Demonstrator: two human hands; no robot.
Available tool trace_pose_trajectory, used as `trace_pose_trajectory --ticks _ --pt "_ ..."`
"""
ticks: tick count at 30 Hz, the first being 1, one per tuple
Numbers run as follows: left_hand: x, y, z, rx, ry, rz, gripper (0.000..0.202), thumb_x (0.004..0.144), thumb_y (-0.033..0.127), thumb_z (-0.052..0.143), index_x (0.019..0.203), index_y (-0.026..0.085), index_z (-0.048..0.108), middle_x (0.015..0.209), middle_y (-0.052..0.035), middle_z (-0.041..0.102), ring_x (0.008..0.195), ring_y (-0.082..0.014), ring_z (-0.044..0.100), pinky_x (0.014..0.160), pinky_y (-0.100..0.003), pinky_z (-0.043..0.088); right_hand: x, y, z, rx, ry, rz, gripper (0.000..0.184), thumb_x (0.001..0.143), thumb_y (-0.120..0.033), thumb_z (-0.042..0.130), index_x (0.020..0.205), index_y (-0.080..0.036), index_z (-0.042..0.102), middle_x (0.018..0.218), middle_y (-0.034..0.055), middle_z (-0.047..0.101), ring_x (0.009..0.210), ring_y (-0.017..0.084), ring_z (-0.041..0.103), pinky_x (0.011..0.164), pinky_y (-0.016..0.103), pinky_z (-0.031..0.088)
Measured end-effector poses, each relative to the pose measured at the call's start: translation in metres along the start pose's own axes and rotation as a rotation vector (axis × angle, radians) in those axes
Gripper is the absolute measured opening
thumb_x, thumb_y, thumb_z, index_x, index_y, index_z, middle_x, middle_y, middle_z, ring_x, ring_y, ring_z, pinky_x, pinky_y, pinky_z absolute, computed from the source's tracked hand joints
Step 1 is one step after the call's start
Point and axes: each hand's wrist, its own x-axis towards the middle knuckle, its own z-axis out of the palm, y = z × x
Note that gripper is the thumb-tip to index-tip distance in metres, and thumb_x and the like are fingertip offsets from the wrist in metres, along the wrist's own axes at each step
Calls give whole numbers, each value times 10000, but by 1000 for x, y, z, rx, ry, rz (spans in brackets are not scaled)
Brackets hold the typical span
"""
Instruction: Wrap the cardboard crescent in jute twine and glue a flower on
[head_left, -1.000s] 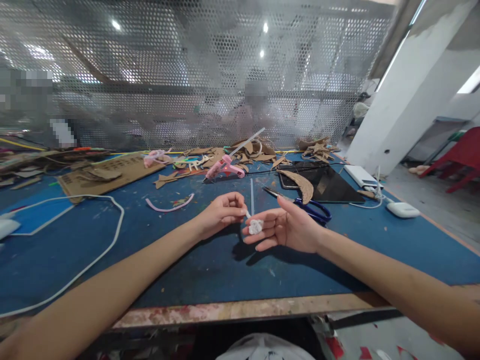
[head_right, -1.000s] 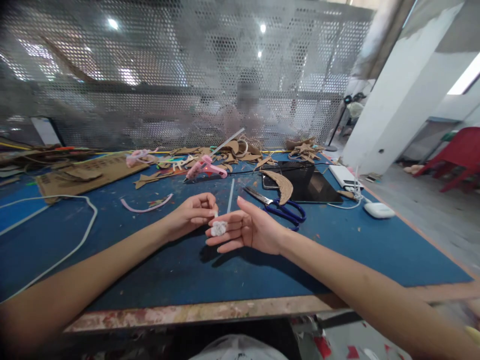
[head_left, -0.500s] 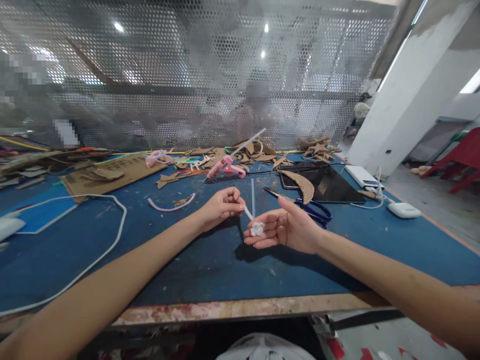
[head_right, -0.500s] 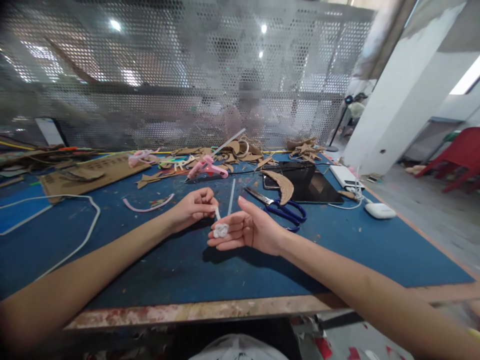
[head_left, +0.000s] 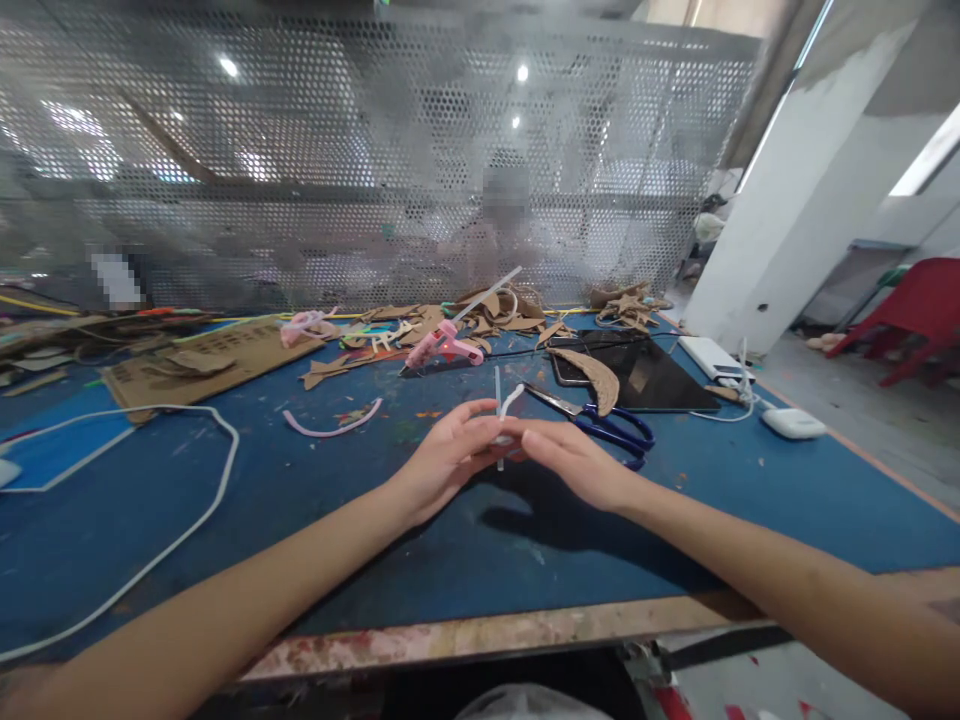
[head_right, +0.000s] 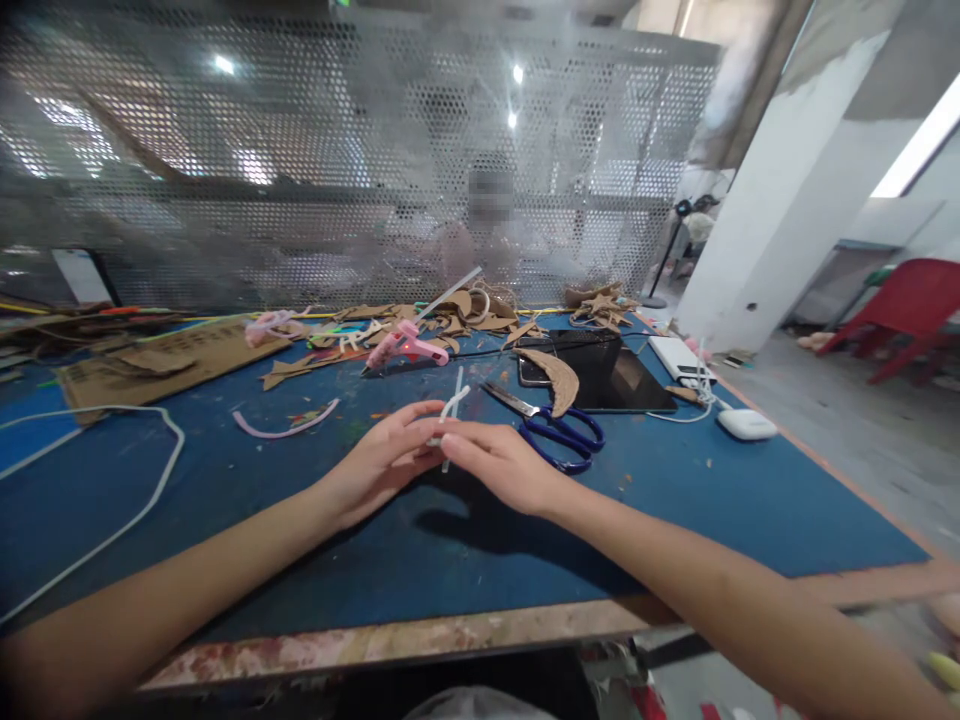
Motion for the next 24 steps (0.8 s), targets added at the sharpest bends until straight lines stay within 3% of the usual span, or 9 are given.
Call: trace_pose_trajectory --ticks 2,4,6,8,11,14,16,19,24 --pt "0 -3 0 75 52 82 404 722 354 729 1065 234 551 925 -15 696 827 -161 658 795 -310 514 -2 1 7 -123 -4 -48 483 917 -497 488 1323 -236 513 1398 64 508 1282 223 467 1074 401 359" --pt "3 -4 -4 179 84 168 218 717 292 712 908 227 626 876 6 691 831 -155 644 821 -296 491 -4 0 11 -89 -1 -32 613 917 -448 505 1452 -255 276 1440 86 453 1257 201 495 1017 376 422" --pt "6 -2 -10 301 73 235 27 707 226 679 715 200 676 841 -5 690 856 -166 633 862 -293 466 -4 -5 10 -117 40 4 718 885 -393 562 1462 -249 160 1400 110 488 1142 183 584 921 343 488" --pt "8 1 -16 425 30 270 86 704 178 642 664 196 716 834 -22 695 847 -177 631 847 -293 466 -6 -12 0 -343 159 19 637 842 -319 609 1383 -215 288 1267 99 587 1002 168 638 869 318 501" --pt "8 4 -20 579 -45 293 155 730 160 610 740 207 757 824 -28 699 762 -165 636 744 -272 485 -18 -20 -27 -953 331 122 237 834 -236 580 1061 -179 539 1031 70 655 920 188 628 833 311 476" --pt "4 3 -19 692 -129 318 132 740 182 640 761 223 764 813 -23 704 718 -156 643 700 -250 490 -37 -24 -51 -1369 298 388 123 846 -246 550 920 -155 588 977 109 648 937 246 613 795 332 455" --pt "0 0 -17 746 -146 359 108 744 205 671 782 243 765 828 -17 706 753 -163 646 747 -255 487 -46 -25 -60 -1426 238 486 184 849 -255 539 963 -123 601 986 144 650 940 271 619 781 340 451" --pt "-5 -2 -14 799 -73 440 97 767 242 686 834 260 754 899 -23 699 862 -185 637 845 -273 462 -43 -28 -66 -1449 131 540 242 814 -221 549 1013 -99 613 1028 168 658 959 273 627 770 312 441" --pt "-14 -2 -19 865 7 500 127 795 244 661 897 262 735 946 -32 684 888 -193 632 873 -284 466 -23 -33 -71 -1459 -1 621 120 692 -151 605 802 -131 648 846 133 696 791 253 664 599 268 399"
